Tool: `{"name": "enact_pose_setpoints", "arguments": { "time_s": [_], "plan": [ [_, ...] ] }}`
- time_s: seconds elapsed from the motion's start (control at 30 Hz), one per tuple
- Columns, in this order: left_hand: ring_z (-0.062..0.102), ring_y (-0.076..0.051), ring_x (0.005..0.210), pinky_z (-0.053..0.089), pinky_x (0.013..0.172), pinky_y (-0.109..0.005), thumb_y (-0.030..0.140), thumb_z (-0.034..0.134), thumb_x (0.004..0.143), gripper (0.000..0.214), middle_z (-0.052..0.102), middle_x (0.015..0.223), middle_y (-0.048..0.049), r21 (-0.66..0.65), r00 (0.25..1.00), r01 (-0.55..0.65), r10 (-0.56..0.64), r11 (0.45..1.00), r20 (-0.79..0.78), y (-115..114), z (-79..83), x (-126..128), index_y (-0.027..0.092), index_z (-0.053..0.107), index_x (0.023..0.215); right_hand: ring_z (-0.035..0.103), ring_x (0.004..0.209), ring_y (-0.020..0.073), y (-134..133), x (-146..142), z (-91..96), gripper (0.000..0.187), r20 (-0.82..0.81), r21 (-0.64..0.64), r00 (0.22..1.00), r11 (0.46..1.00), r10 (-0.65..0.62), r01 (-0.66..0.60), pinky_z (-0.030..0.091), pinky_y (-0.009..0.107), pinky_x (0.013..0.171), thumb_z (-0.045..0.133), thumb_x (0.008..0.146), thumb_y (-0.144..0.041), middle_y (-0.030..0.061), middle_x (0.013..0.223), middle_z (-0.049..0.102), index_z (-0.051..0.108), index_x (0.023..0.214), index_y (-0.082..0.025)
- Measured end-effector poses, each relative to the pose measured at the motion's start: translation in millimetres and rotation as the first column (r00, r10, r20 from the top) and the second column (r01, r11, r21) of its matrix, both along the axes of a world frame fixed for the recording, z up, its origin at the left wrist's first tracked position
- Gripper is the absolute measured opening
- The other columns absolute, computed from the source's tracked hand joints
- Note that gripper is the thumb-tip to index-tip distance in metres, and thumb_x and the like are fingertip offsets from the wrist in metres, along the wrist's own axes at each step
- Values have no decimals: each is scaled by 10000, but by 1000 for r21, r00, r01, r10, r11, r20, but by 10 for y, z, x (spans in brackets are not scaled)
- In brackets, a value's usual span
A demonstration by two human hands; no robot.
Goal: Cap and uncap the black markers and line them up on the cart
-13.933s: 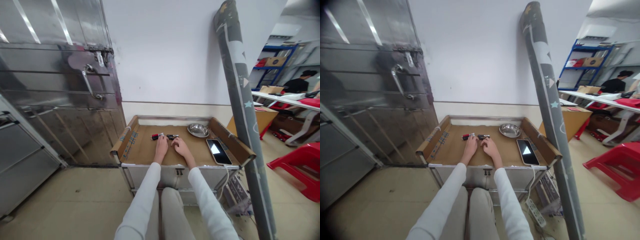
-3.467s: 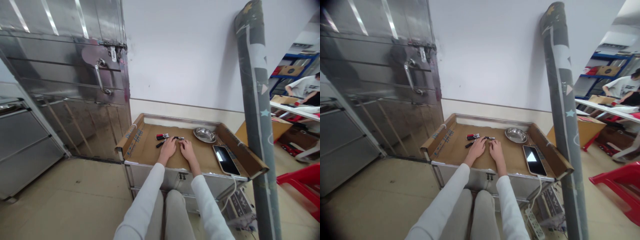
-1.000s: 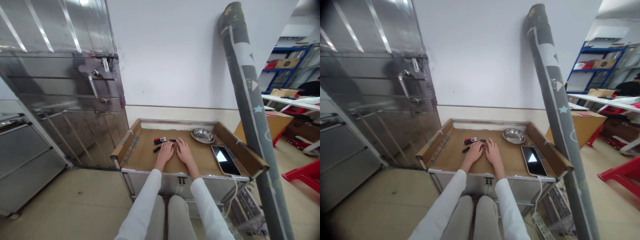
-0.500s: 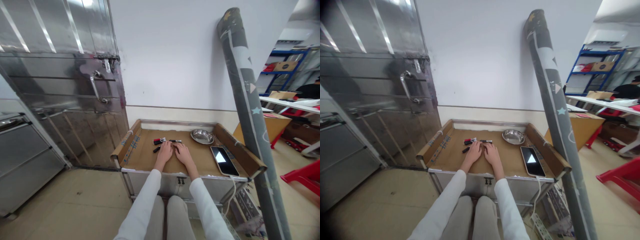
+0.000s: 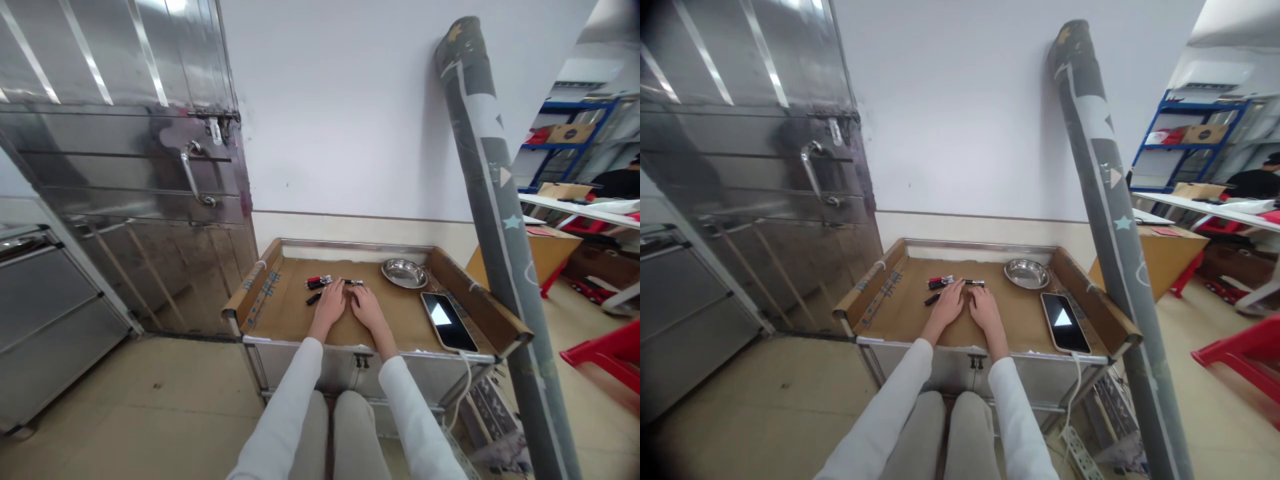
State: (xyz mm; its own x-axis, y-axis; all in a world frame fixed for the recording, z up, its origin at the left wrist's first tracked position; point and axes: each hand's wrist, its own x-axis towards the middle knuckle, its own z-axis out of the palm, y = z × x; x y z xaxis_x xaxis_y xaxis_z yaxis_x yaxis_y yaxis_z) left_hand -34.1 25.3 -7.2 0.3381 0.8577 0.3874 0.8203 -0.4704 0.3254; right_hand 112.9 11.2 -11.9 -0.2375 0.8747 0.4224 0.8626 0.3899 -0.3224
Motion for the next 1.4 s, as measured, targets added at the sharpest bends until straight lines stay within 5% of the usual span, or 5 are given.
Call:
{"name": "enact_pose_setpoints", "arguments": {
  "time_s": [1.03, 1.23, 1.4],
  "plan": [
    [459, -210, 1304, 338, 1103, -441, 110, 365, 894, 445, 493, 1439, -81, -42, 998, 33, -35, 999, -43, -83, 86, 2, 204, 529, 1296, 534, 1054, 225, 32, 0, -73, 303, 29, 10, 995, 996, -94, 94, 402, 340, 930, 401, 889, -145, 123, 1152, 627, 591, 1125, -141],
    [511, -213, 1221, 367, 1062, -393, 104, 378, 885, 384, 583, 1308, -93, -4, 999, 24, -24, 1000, -30, -71, 71, 1, 173, 556, 1218, 445, 1275, 224, 52, -6, -127, 436, -6, 59, 990, 988, -143, 143, 375, 359, 1024, 372, 897, -157, 133, 1405, 497, 496, 1313, -127],
    [503, -204, 1217, 354, 1066, -377, 108, 384, 882, 384, 578, 1311, -71, -12, 999, 47, -47, 999, -23, -80, 66, -7, 188, 548, 1219, 458, 1294, 215, 37, -22, -114, 416, -19, 8, 985, 985, -172, 172, 352, 362, 1056, 360, 919, -180, 131, 1407, 510, 534, 1295, -141]
  ]
}}
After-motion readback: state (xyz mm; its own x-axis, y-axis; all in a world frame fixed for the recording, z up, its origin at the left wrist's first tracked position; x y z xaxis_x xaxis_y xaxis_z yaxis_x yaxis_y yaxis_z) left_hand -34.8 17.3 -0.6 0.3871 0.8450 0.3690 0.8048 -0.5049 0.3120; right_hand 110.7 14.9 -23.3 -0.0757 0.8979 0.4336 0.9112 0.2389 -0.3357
